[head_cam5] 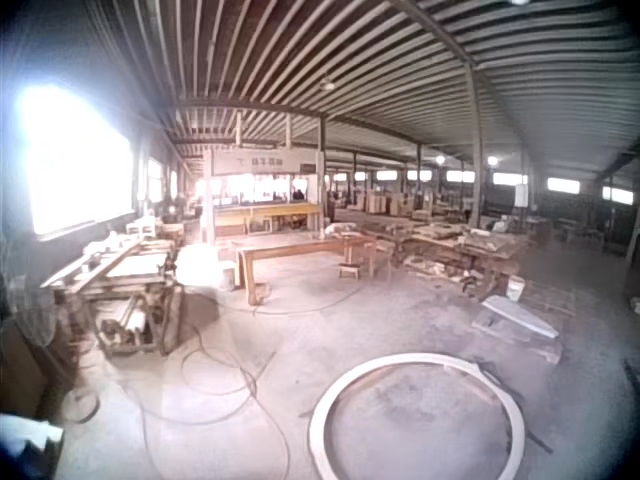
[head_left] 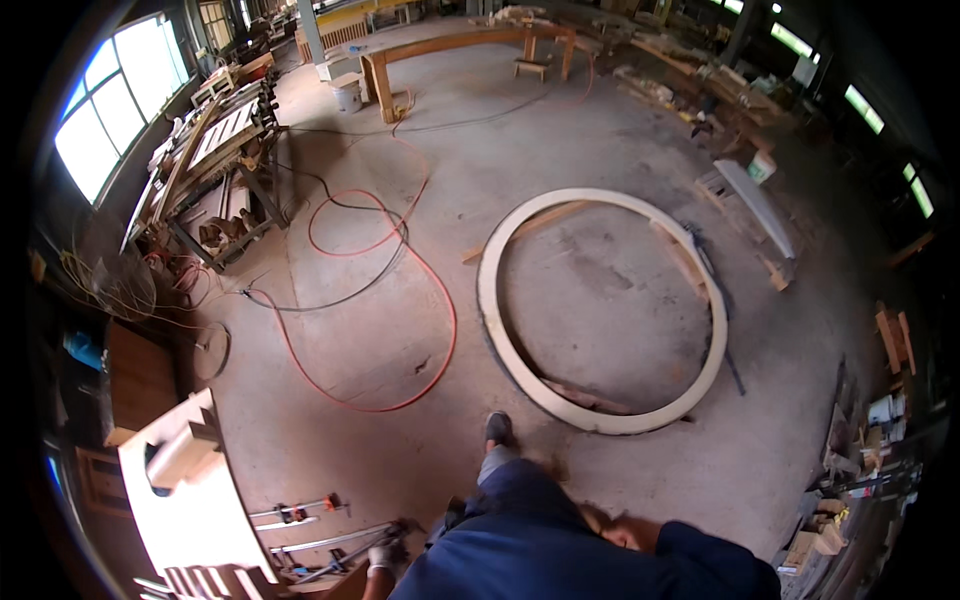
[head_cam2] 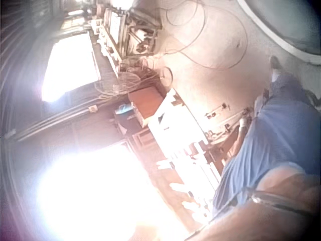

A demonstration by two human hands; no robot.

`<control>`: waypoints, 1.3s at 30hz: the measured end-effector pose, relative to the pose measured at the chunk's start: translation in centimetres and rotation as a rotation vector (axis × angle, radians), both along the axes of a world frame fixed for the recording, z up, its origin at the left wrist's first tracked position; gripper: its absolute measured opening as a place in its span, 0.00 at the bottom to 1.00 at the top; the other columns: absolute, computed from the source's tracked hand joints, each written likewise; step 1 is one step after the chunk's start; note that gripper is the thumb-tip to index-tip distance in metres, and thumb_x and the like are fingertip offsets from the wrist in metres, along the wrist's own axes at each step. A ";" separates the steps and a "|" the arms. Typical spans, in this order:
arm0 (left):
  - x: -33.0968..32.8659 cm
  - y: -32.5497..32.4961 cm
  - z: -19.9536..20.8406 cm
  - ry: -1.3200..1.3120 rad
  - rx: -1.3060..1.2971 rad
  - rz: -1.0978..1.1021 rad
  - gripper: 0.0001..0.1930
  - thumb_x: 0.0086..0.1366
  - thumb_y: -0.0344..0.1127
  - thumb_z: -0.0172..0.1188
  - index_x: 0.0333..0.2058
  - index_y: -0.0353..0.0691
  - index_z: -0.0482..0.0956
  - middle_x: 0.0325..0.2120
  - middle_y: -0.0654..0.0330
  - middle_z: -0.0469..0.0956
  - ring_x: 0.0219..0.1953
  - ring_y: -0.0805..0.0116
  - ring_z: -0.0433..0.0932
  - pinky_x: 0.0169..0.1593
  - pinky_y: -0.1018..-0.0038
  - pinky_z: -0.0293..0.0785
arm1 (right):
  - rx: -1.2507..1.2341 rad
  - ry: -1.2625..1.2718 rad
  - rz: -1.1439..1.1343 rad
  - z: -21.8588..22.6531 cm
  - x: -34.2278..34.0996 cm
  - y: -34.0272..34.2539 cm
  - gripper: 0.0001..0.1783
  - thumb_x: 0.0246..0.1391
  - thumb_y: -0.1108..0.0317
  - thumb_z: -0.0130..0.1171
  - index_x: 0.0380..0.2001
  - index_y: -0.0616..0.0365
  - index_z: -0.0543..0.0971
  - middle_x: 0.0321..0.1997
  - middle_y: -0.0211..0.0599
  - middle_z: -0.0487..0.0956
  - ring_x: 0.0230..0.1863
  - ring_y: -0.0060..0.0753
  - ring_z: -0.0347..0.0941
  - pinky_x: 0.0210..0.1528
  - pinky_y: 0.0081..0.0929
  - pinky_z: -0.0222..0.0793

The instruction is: The person uses a nail gun to fasten small wooden blocks to long wooden planks on a workbench. They repeatedly measure and mark the wood with a ruler and pencil before nailing. After assembling several frames, the person carries them to a nearby rack and stacks them.

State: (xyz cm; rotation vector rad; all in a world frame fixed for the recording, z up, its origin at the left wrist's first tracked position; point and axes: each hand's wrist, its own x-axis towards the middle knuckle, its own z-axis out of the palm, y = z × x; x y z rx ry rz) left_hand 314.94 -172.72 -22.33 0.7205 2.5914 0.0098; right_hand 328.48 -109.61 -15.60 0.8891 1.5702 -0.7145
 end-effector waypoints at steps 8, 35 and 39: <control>-16.4 5.3 -1.1 -0.490 0.343 0.835 0.19 0.66 0.53 0.58 0.44 0.46 0.87 0.42 0.51 0.86 0.49 0.51 0.84 0.52 0.61 0.79 | 0.267 0.376 -0.132 8.3 -41.5 8.4 0.37 0.39 0.45 0.80 0.42 0.68 0.84 0.35 0.51 0.86 0.32 0.46 0.84 0.35 0.43 0.82; -121.0 10.8 7.9 -0.646 0.770 1.341 0.11 0.70 0.29 0.56 0.26 0.50 0.72 0.17 0.68 0.68 0.16 0.74 0.67 0.19 0.76 0.60 | -0.145 -0.090 0.104 7.9 -88.5 -1.7 0.33 0.46 0.44 0.75 0.50 0.56 0.86 0.50 0.50 0.86 0.46 0.44 0.84 0.48 0.46 0.78; -126.4 16.6 4.9 -0.780 0.655 1.265 0.03 0.68 0.30 0.60 0.39 0.46 0.79 0.22 0.60 0.77 0.21 0.64 0.78 0.22 0.68 0.71 | -0.157 -0.107 0.166 6.2 -97.1 3.8 0.34 0.43 0.44 0.77 0.49 0.56 0.87 0.51 0.49 0.86 0.49 0.46 0.83 0.50 0.46 0.77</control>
